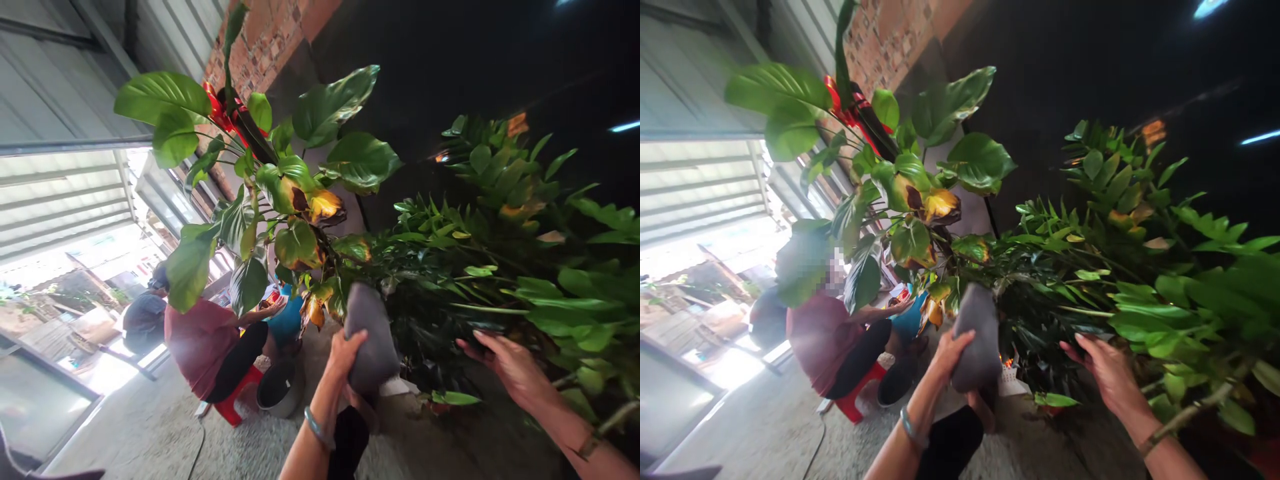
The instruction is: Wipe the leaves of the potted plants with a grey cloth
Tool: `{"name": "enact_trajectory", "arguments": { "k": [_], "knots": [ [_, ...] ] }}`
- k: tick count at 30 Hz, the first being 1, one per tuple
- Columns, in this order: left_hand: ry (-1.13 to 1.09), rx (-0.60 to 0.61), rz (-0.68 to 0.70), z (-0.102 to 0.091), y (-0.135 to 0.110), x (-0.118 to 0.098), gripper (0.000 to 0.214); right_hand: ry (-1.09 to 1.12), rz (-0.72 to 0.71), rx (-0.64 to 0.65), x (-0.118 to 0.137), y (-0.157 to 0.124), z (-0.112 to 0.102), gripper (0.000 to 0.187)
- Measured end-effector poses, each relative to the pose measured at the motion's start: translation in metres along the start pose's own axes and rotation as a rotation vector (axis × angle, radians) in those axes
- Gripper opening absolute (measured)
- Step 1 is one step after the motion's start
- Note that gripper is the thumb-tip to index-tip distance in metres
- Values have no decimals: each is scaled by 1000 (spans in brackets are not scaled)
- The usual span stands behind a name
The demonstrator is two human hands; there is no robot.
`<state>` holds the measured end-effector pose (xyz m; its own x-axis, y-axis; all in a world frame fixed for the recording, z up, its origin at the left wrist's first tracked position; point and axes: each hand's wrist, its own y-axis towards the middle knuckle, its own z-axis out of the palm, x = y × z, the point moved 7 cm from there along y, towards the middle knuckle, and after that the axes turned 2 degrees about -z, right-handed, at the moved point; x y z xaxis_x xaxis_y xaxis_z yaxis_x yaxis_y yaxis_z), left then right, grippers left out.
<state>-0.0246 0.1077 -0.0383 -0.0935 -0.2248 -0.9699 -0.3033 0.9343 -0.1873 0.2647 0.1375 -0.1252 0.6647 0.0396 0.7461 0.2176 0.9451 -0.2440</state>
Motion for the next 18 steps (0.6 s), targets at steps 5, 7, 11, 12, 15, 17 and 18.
{"name": "enact_trajectory", "arguments": {
  "k": [5,7,11,12,15,17,18],
  "knots": [
    [76,203,-116,-8,-33,40,35,-35,-34,1,3,6,-9,23],
    [6,66,-26,-28,-29,12,39,-39,-34,6,4,8,-10,23],
    [-136,-154,172,-44,-3,-48,54,-20,-33,4,1,8,-7,23],
    [-132,-162,186,-40,4,-52,55,-13,-34,5,0,7,-5,23],
    [-15,-94,100,-19,15,-24,46,-11,-30,-3,-3,4,-4,25],
    [69,22,-30,-7,9,17,42,-33,-30,-3,-3,4,-5,24],
    [89,88,-93,-3,2,37,42,-44,-32,4,-2,4,-6,24]
  ]
}}
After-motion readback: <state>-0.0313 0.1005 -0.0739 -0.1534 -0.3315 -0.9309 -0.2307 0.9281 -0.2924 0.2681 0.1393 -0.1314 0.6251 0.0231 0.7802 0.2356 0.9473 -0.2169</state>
